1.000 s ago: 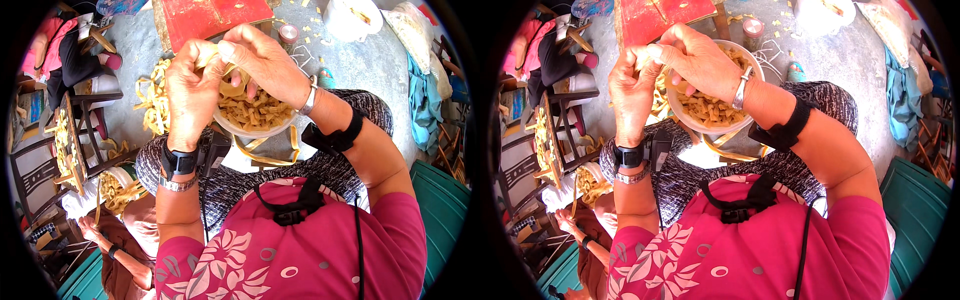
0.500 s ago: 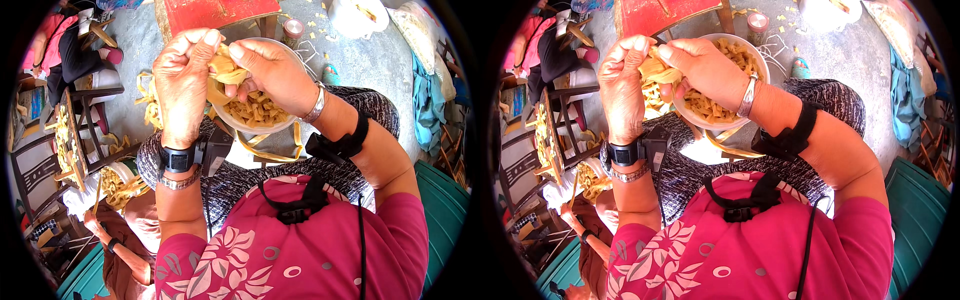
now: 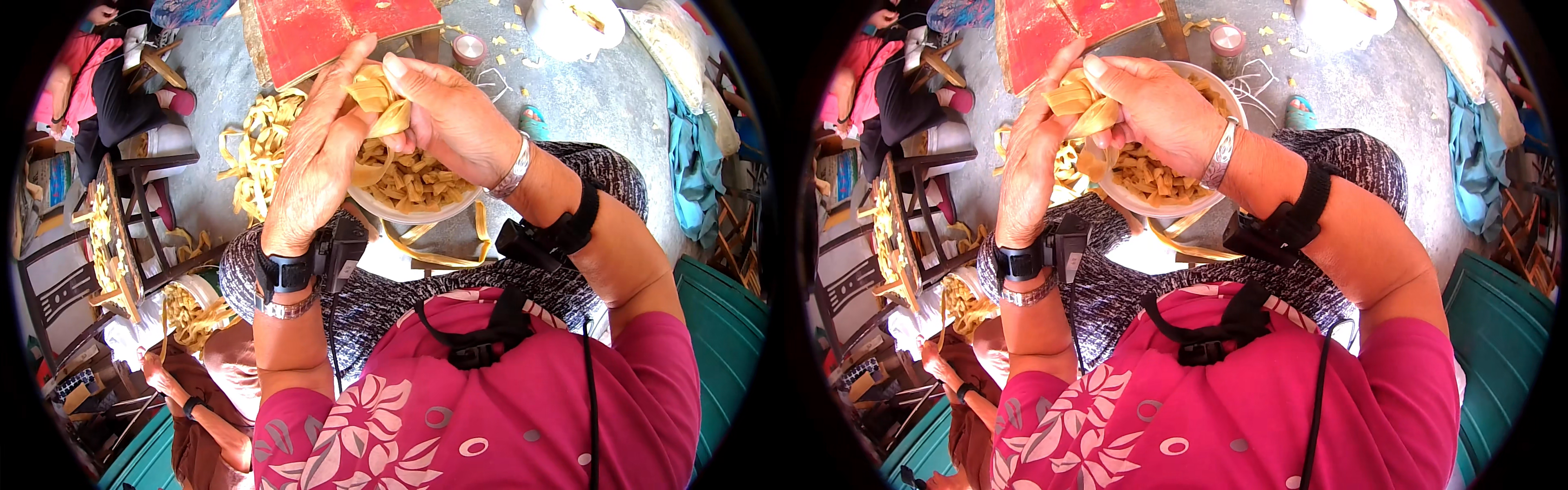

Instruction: The person picks up long strips of dough, folds and braids them into specific shapes by hand, and places the finished pieces into a white bucket.

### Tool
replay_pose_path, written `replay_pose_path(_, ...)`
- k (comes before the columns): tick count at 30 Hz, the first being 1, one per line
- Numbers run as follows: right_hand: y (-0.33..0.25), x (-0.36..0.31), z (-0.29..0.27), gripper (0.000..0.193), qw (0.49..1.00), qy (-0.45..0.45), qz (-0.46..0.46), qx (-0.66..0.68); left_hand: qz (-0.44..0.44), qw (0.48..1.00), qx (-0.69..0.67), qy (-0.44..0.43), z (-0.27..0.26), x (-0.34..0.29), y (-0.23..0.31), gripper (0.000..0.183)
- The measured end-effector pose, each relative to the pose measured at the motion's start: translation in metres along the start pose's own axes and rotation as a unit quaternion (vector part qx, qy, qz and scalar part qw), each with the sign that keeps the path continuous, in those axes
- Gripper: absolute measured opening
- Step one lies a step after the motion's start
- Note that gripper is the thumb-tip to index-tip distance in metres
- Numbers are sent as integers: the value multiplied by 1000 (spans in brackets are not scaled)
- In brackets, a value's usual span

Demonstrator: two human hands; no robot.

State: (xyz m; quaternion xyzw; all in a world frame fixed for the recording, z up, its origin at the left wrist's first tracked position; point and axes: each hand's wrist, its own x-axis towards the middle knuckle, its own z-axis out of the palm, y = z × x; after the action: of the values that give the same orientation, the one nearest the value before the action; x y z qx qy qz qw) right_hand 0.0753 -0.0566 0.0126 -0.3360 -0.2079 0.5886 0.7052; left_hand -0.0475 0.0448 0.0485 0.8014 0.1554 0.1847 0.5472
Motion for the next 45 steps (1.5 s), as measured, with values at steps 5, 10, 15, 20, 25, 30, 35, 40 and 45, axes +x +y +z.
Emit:
replay_pose_path(5,-3,-1,9,31,997,50,-24,-60,8,994,102,38,13,-3,4,51)
replay_pose_path(10,-9,-5,16,33,979,43,-62,-192,-42,993,10,109,20,2,11,45)
replay_pose_path(15,-19,-5,15,38,954,54,-100,-277,-67,985,-119,109,14,1,8,49)
replay_pose_path(20,-14,-5,21,36,904,120,-151,-381,-73,968,-206,121,18,-1,5,52)
replay_pose_path(25,-8,1,1,40,890,105,-223,-384,-112,930,-349,16,10,-4,10,58)
replay_pose_path(30,-23,-13,5,48,933,90,-85,-338,-110,873,-472,-49,2,-1,2,53)
replay_pose_path(35,-32,-17,-11,43,888,90,-126,-434,-105,824,-557,-9,-16,0,2,48)
replay_pose_path(40,-21,-22,-18,28,894,40,-135,-424,-105,870,-480,33,-9,0,7,56)
replay_pose_path(45,-22,-21,-19,25,889,18,-115,-443,-178,966,-161,96,7,1,14,43)
